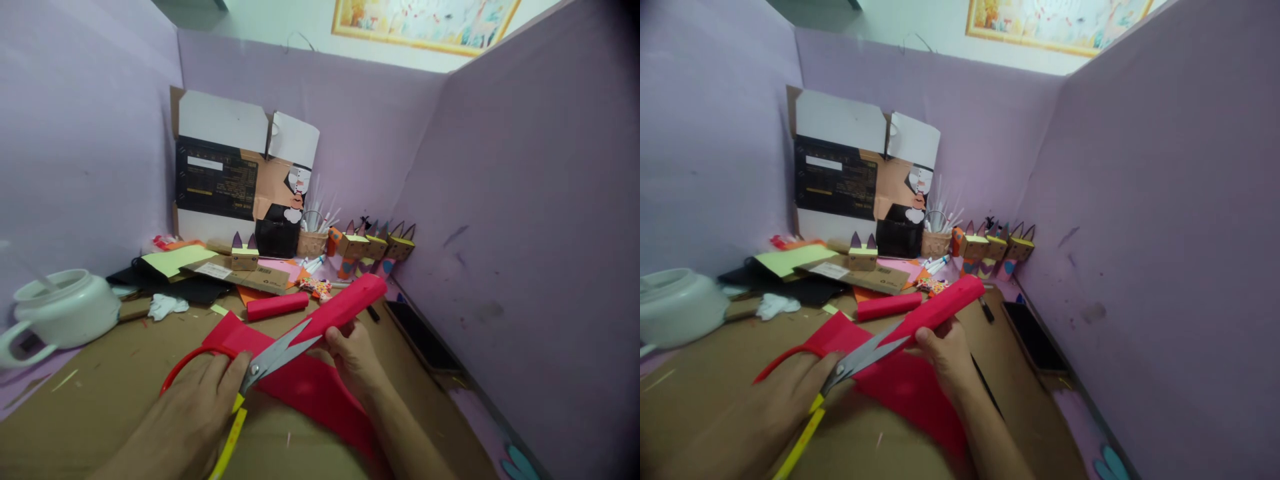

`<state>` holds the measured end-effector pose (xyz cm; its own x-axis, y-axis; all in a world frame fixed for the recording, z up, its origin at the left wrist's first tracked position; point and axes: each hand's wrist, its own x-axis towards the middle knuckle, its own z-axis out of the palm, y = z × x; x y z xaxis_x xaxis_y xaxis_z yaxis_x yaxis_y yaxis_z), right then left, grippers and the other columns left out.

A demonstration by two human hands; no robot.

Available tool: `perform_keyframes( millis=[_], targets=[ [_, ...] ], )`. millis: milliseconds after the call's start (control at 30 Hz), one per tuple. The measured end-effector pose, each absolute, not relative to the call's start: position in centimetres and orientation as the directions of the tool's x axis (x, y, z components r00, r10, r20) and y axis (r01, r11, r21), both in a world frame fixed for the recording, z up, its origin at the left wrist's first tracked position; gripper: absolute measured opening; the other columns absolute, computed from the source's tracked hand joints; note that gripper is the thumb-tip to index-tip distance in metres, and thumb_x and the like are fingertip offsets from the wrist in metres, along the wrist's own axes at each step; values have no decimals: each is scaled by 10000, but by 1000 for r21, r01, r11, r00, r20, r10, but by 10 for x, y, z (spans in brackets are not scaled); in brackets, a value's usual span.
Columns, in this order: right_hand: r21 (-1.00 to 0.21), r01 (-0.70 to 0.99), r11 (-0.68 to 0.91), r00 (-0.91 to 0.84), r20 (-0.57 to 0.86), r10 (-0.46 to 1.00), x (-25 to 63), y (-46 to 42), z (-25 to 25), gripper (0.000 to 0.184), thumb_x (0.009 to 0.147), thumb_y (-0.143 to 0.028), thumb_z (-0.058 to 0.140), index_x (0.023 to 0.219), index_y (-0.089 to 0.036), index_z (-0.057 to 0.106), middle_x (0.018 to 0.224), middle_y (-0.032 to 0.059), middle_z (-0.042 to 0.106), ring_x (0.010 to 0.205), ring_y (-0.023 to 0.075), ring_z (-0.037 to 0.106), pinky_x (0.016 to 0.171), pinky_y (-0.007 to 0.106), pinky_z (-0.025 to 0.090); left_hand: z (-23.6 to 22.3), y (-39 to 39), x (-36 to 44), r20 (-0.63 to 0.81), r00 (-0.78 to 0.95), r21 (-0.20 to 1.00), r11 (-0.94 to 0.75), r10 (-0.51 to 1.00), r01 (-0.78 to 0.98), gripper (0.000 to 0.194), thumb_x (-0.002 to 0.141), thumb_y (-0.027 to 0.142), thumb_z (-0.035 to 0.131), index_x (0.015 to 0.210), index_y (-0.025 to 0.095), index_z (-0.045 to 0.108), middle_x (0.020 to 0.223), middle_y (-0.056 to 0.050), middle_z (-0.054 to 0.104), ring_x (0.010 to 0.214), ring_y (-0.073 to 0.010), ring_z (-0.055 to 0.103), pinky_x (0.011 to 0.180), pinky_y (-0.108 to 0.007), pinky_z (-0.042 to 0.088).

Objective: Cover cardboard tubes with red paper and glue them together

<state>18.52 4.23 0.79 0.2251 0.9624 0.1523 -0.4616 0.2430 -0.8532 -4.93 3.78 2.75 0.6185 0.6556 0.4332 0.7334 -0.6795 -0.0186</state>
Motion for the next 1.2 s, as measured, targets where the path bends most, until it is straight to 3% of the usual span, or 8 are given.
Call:
perform_keyframes(
  millis=[267,433,600,933,1033,1200],
  targets=[
    [-863,-459,211,235,111,966,184,40,12,483,506,-386,839,876,-187,600,750,25,700,603,203,670,531,314,572,18,45,-55,416,661,-69,-703,624,707,469,741,48,382,1138,243,537,883,-54,663,814,-206,634,687,-265,483],
    [-878,-436,195,251,90,964,184,39,11,546,511,-376,835,967,-207,587,731,9,687,592,193,653,537,325,567,18,49,-59,355,687,-61,-718,634,693,455,752,70,378,1148,232,535,894,-61,668,741,-198,637,592,-246,472],
    [-894,-376,246,223,170,960,181,40,10,462,506,-369,835,877,-186,629,746,29,680,668,202,637,611,324,545,21,47,-52,344,667,-44,-698,661,715,452,770,27,329,1118,207,555,876,-67,664,795,-189,633,698,-252,474],
    [-902,-357,243,223,171,960,179,39,9,391,528,-334,817,827,-178,618,727,21,665,653,187,618,602,307,534,6,41,-44,432,668,-213,-651,606,729,493,786,-36,244,1148,130,534,923,-102,668,805,-197,632,655,-272,478],
    [-913,-333,236,213,171,962,179,40,7,379,530,-330,815,818,-184,616,714,9,656,646,185,611,610,306,522,8,42,-46,436,680,-197,-675,589,711,499,785,-38,253,1163,138,526,912,-85,669,783,-189,631,671,-271,481],
    [-922,-268,280,200,231,952,176,43,1,351,537,-311,821,795,-182,621,718,6,636,665,174,582,640,288,484,11,47,-50,315,717,-116,-725,622,679,516,779,33,330,1252,186,471,989,-68,662,876,-218,629,685,-276,506]
  ],
)
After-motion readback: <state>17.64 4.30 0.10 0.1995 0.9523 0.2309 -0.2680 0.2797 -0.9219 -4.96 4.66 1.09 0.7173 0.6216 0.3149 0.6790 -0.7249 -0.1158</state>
